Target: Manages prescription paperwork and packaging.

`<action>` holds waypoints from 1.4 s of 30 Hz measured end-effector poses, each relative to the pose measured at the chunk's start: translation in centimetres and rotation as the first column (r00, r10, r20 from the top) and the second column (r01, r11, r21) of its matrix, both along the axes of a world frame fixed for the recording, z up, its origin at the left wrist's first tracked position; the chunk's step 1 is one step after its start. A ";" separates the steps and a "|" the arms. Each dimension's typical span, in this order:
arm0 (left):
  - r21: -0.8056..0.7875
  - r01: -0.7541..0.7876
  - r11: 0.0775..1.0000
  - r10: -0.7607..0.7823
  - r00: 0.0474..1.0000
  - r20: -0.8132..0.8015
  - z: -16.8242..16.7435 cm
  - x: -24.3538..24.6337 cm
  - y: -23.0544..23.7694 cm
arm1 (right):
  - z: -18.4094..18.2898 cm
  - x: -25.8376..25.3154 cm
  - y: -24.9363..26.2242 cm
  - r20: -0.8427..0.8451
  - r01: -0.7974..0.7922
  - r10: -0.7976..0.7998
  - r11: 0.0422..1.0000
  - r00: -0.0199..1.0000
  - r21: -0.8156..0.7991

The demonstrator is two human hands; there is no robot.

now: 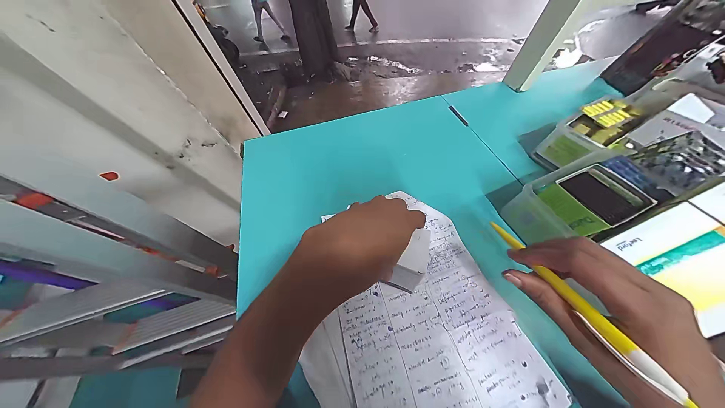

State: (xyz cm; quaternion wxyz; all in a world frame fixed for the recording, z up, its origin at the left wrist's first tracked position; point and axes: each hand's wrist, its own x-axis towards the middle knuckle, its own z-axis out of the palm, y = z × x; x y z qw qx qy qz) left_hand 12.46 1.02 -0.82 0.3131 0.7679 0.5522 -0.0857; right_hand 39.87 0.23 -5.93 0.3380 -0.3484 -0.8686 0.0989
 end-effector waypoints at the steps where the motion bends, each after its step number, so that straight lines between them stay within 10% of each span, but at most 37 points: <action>1: -0.006 -0.002 1.000 0.002 1.000 0.000 0.0 0.1 0.0 | 0.7 0.4 -0.6 0.044 0.014 -0.014 1.000 0.999 -0.016; 9: 0.033 -0.001 0.999 0.002 1.000 -0.024 0.1 0.7 -0.4 | -2.4 3.1 -5.2 0.434 0.230 -0.098 0.937 0.896 -0.263; 36: -0.023 -0.013 1.000 0.011 0.996 -0.092 0.3 1.4 0.0 | -9.0 3.4 -9.4 -0.003 0.172 -0.180 0.945 0.984 -0.278; 42: 0.553 0.101 0.827 -0.162 0.985 0.062 0.3 -1.0 -2.4 | -9.0 3.9 -8.0 -0.125 0.192 -0.237 0.936 0.963 -0.294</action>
